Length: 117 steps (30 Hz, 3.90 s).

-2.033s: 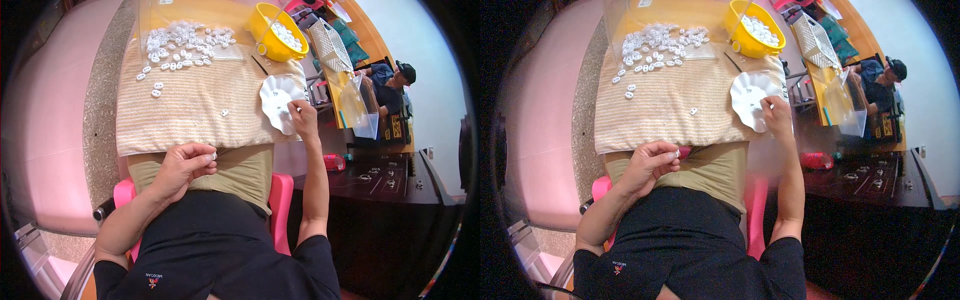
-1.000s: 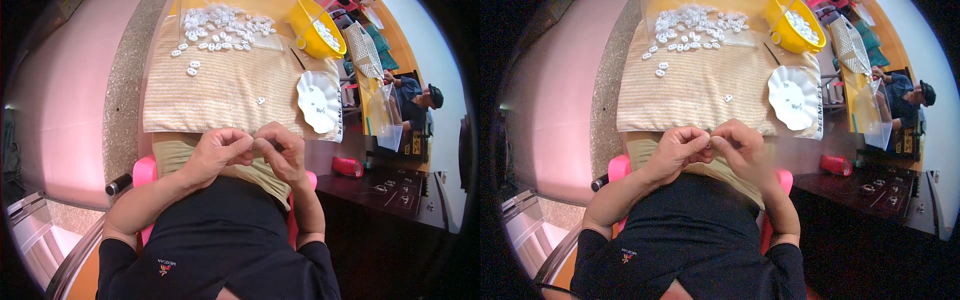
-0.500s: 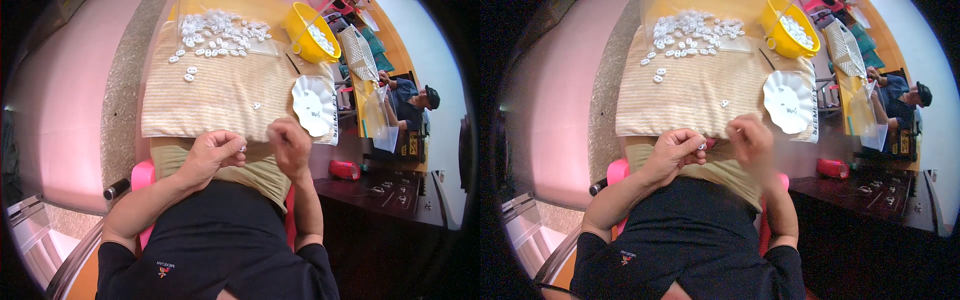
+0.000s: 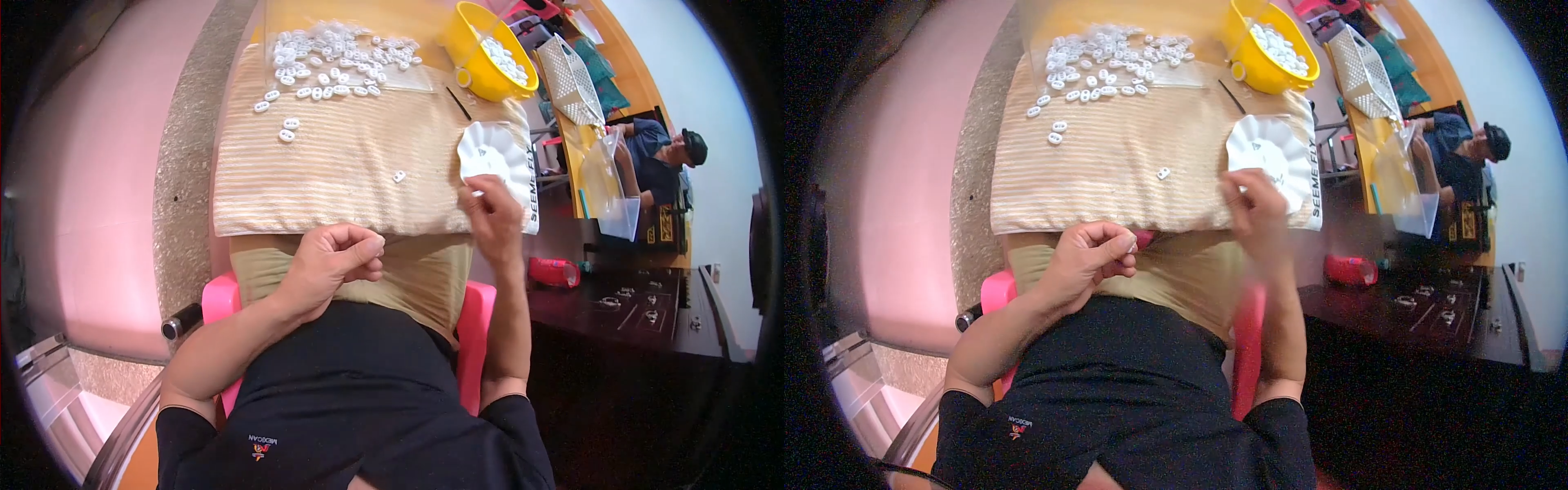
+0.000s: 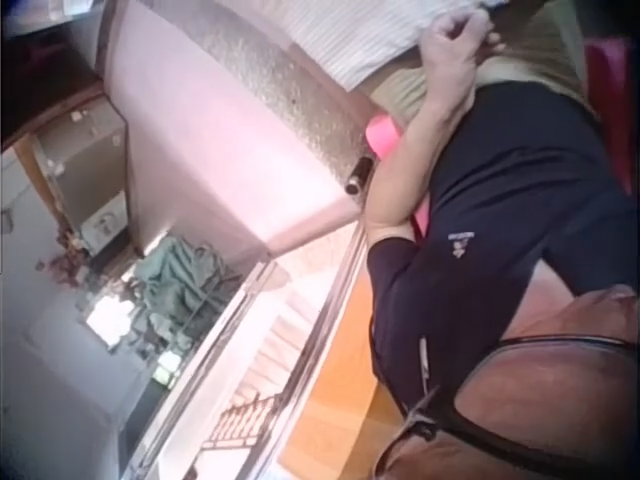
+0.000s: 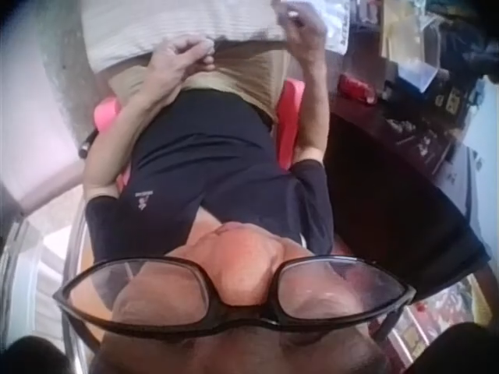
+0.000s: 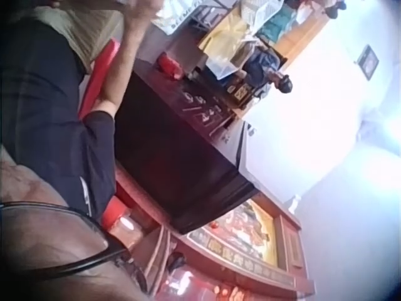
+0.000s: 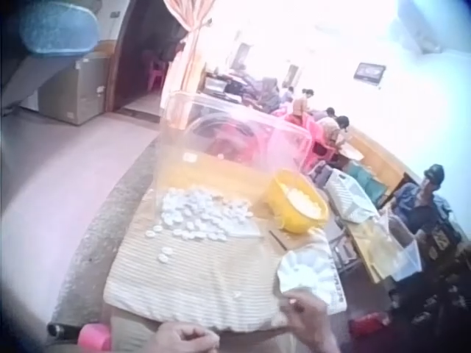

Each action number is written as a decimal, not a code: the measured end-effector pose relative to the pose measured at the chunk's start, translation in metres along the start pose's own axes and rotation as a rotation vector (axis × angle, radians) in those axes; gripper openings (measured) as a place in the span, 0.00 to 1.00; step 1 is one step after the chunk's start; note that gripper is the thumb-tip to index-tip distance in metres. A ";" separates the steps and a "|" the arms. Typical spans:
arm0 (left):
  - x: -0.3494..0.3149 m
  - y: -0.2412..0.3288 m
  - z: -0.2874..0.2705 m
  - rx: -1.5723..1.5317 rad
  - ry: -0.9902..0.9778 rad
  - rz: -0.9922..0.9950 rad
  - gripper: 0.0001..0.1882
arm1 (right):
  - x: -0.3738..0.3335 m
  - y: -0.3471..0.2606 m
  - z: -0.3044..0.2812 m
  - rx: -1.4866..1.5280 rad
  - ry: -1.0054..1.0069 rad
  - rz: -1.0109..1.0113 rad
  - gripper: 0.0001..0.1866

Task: Sorting and inspecting small white plastic buttons at a workbench.

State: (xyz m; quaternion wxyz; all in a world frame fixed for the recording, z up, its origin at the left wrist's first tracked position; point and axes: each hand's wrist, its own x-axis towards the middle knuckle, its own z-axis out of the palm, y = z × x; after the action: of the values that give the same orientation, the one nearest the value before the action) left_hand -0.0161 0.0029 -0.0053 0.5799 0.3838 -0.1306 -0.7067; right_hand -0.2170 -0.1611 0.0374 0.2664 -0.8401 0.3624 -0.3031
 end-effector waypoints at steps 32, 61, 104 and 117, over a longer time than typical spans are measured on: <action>0.001 0.002 -0.001 -0.085 -0.002 -0.008 0.11 | -0.048 -0.033 0.062 0.724 -0.235 0.267 0.03; 0.002 -0.002 -0.005 -0.133 0.014 0.029 0.10 | -0.051 -0.042 0.071 0.752 -0.274 0.283 0.05; 0.001 -0.005 -0.002 -0.012 0.064 0.181 0.09 | -0.044 -0.045 0.074 0.807 -0.305 0.374 0.08; 0.001 -0.004 -0.004 -0.091 0.040 0.130 0.09 | -0.043 -0.043 0.070 0.784 -0.292 0.383 0.07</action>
State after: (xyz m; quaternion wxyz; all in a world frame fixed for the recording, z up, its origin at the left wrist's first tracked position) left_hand -0.0167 0.0042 -0.0110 0.6439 0.3617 -0.1112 -0.6650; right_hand -0.1728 -0.0870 0.0056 0.6635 -0.6278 0.3280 -0.2410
